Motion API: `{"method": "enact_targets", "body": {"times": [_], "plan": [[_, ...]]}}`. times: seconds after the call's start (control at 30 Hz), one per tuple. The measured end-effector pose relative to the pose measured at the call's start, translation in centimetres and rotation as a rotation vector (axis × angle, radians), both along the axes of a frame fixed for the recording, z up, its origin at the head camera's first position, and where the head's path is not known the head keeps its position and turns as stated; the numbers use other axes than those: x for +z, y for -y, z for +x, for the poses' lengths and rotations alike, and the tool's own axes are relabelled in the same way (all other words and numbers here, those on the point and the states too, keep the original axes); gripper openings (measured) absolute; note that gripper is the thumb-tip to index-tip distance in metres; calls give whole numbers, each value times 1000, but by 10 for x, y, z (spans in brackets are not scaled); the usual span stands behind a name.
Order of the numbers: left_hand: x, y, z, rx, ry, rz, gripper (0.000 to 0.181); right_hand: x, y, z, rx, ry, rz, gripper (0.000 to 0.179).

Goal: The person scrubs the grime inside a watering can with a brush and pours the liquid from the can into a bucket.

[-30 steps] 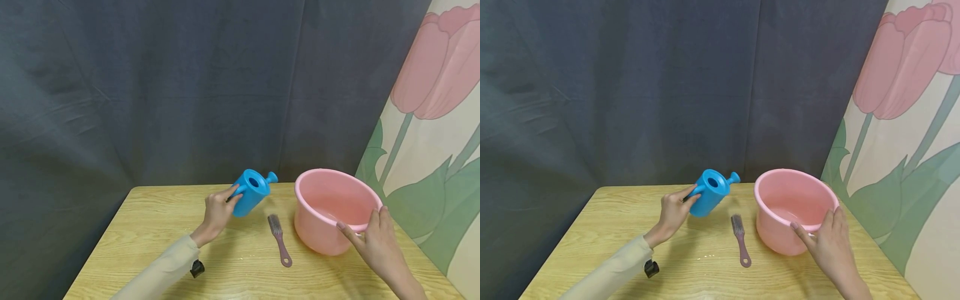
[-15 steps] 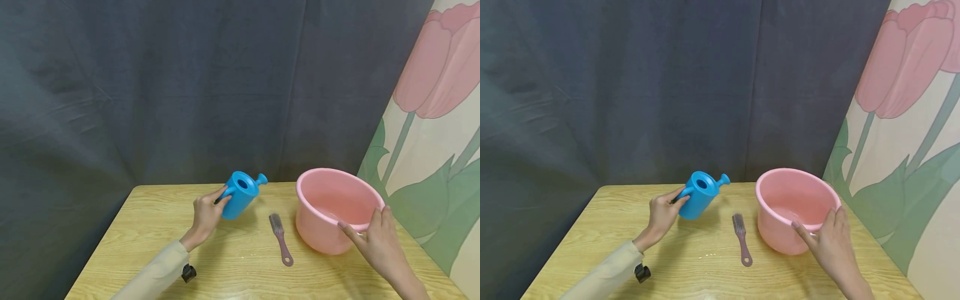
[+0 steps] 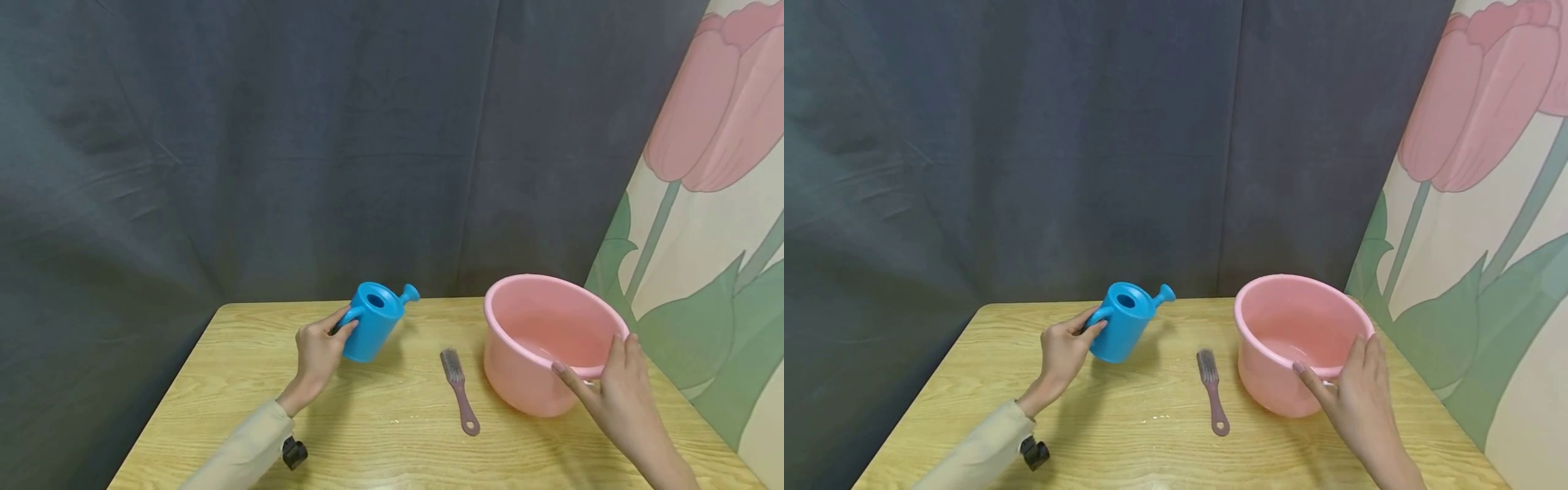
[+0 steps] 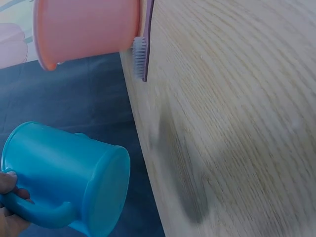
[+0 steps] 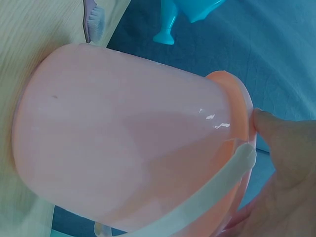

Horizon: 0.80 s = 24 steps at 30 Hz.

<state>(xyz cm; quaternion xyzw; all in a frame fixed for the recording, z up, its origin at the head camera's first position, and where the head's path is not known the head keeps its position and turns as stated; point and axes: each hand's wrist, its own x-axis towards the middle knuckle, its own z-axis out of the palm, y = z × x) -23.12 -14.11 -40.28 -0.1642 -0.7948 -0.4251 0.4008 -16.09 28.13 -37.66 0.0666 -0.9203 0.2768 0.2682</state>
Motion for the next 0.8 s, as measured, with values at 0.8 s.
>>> {"method": "enact_targets", "body": {"times": [0.8], "plan": [[-16, 55, 34, 125, 140, 193, 33, -4, -3, 1, 1, 84, 24, 100]]}}
